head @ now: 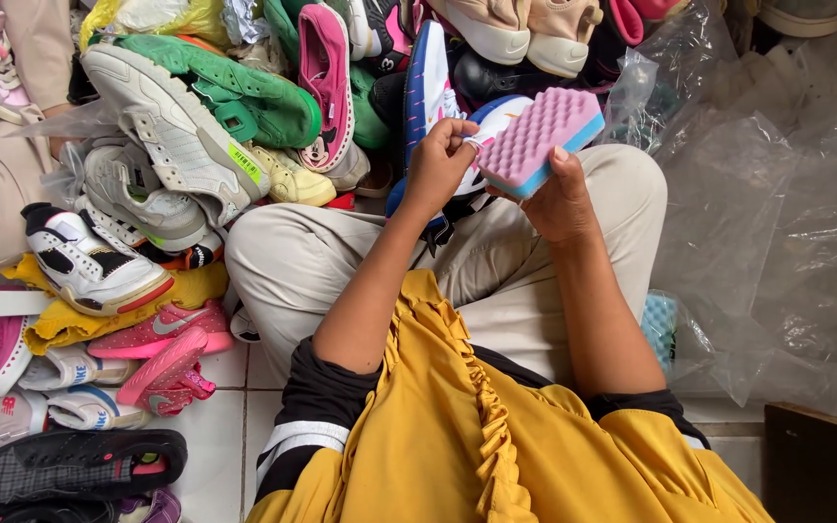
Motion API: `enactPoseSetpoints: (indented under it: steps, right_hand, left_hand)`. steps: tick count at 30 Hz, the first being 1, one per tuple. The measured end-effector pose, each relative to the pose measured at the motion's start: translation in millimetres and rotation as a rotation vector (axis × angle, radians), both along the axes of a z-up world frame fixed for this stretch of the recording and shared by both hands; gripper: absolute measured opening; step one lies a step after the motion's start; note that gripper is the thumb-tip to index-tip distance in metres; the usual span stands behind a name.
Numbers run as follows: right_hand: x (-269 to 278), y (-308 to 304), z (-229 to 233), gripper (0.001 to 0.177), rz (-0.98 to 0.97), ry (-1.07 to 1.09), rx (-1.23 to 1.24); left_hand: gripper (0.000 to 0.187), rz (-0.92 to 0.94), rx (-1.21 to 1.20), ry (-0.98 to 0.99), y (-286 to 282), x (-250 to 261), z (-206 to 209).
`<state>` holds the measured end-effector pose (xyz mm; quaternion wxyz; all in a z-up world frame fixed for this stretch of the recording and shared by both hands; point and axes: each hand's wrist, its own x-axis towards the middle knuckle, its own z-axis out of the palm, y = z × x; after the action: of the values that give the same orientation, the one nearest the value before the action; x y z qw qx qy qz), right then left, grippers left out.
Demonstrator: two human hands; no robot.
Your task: The person scrubs a white, blue, and pink sneaker with a blue and pink sponge, focusing on the upper and side panels. The person rotates the shoe to access different areas and continues scrubbing throughout the clip.
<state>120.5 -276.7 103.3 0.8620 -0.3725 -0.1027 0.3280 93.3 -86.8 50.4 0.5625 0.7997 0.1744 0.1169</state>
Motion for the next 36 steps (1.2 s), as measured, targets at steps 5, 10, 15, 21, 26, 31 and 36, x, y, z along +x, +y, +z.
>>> enactPoseSetpoints:
  steps: [5, 10, 15, 21, 26, 31, 36]
  right_hand:
    - [2, 5, -2, 0.071, -0.031, 0.069, 0.106]
    - [8, -13, -1, 0.082, -0.051, 0.126, 0.263]
    - [7, -20, 9, 0.082, 0.049, 0.221, 0.438]
    - [13, -16, -1, 0.075, -0.046, 0.192, 0.284]
    - [16, -7, -8, 0.076, -0.010, 0.094, 0.186]
    - [11, -4, 2, 0.075, 0.010, 0.010, 0.152]
    - [-6, 3, 32, 0.078, 0.054, 0.137, 0.299]
  left_hand:
    - [0.025, -0.057, 0.180, -0.117, -24, -23, 46]
    - [0.030, -0.099, 0.560, -0.322, -42, -41, 55]
    - [0.043, 0.001, 0.781, -0.529, -37, -55, 26]
    - [0.077, -0.244, 0.530, 0.487, -1, -76, 6]
    - [0.072, -0.218, 0.817, 0.568, -16, -47, -7]
    - [0.053, -0.072, 0.894, 0.305, -6, -33, -80]
    - [0.045, 0.026, 0.634, 0.080, 19, -73, -79]
